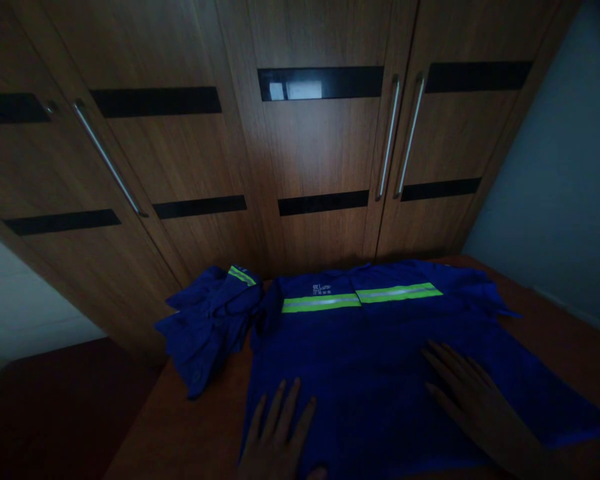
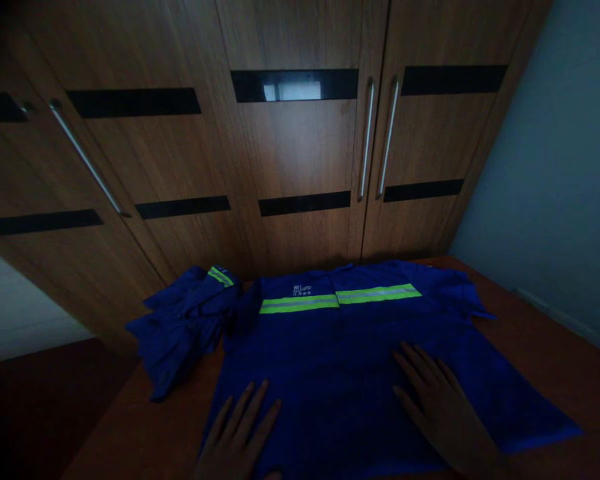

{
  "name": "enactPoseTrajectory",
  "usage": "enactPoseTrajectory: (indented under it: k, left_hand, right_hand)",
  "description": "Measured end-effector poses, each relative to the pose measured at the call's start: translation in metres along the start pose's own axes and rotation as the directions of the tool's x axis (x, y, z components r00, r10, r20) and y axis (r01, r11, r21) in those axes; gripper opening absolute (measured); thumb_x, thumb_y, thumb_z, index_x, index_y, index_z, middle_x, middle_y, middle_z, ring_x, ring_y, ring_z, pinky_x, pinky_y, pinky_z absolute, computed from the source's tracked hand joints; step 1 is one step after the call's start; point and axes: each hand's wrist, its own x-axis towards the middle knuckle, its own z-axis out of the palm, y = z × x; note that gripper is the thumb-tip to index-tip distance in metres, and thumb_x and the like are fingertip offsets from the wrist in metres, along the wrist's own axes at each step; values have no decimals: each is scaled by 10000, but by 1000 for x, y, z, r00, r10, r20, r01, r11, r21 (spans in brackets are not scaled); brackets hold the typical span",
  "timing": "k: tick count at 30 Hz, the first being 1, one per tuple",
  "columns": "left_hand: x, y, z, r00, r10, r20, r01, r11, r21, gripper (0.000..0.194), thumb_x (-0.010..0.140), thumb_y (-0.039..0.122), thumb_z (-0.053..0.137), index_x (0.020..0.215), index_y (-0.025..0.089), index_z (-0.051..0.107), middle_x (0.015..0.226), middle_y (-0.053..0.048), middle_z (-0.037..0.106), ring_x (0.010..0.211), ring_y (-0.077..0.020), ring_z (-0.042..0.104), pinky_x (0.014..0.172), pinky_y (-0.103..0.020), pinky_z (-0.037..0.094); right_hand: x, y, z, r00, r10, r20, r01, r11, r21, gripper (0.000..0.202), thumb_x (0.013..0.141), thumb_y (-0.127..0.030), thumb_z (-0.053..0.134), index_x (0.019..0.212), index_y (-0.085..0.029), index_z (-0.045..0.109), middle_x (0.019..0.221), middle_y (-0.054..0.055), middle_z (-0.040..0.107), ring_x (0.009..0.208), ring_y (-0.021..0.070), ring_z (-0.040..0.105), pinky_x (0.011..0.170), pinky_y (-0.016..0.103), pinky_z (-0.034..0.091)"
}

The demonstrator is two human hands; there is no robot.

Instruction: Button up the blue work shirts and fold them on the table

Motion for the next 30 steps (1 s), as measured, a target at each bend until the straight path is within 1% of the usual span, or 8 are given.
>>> enactPoseTrajectory:
  k: [5,8,12,15,19,23,26,30]
  left_hand:
    - [-4,-15,-9,961,-274,20,274,949,-158,533,872,494,457,1364,290,455,1444,-95,436,1235,-299,505,950,-445,478]
    - [16,-35,-22,866,-479,143,500,822,-273,464,911,393,373,1311,200,506,1398,-103,484,1211,-253,528,1007,-409,438]
    - [48,-66,-33,760,-570,314,650,683,-333,468,884,353,408,1292,138,487,1227,-131,612,1106,-244,597,946,-367,460]
    - [62,-82,-30,725,-583,366,689,628,-363,447,866,349,438,1259,140,486,1070,-108,682,991,-234,644,844,-333,480]
    - [66,-93,-20,704,-608,366,705,538,-461,368,854,410,444,1093,158,563,929,-85,709,883,-232,672,732,-304,478]
    - [63,-96,-18,728,-571,379,661,440,-608,315,843,450,429,858,187,601,817,-49,705,784,-219,674,672,-286,471]
    - [59,-96,-21,733,-588,341,640,426,-639,321,848,465,407,779,202,579,737,-17,677,724,-207,654,641,-276,458]
    - [57,-93,-21,734,-615,289,638,479,-603,327,903,436,332,844,206,557,809,-36,680,771,-205,656,687,-283,457]
  right_hand:
    - [7,34,2,1000,26,-18,-25,999,36,543,892,-518,440,1363,-249,437,1445,82,423,1287,277,434,1063,487,356]
    - [18,69,-1,989,138,-47,-135,989,56,482,907,-473,404,1264,-170,518,1291,127,564,1169,258,543,1025,413,404]
    - [31,125,-8,922,372,-105,-380,923,-65,468,893,-419,376,1200,-112,549,1165,174,626,1066,303,593,948,421,431]
    - [38,152,-11,885,459,-75,-464,883,-76,481,884,-421,375,1162,-89,584,1143,193,641,1042,314,606,895,403,438]
    - [49,163,-15,859,511,22,-511,858,57,470,865,-487,387,1002,-144,678,960,153,713,845,289,674,707,365,463]
    - [58,163,-20,865,502,18,-501,858,113,447,866,-476,388,899,-164,707,865,134,724,734,257,680,619,331,441]
    - [61,162,-23,855,518,-16,-515,852,92,516,890,-503,331,936,-148,704,882,164,719,736,261,675,617,338,430]
    - [62,153,-19,862,499,-88,-496,867,53,528,910,-498,303,971,-145,692,878,166,719,722,253,670,623,333,432]
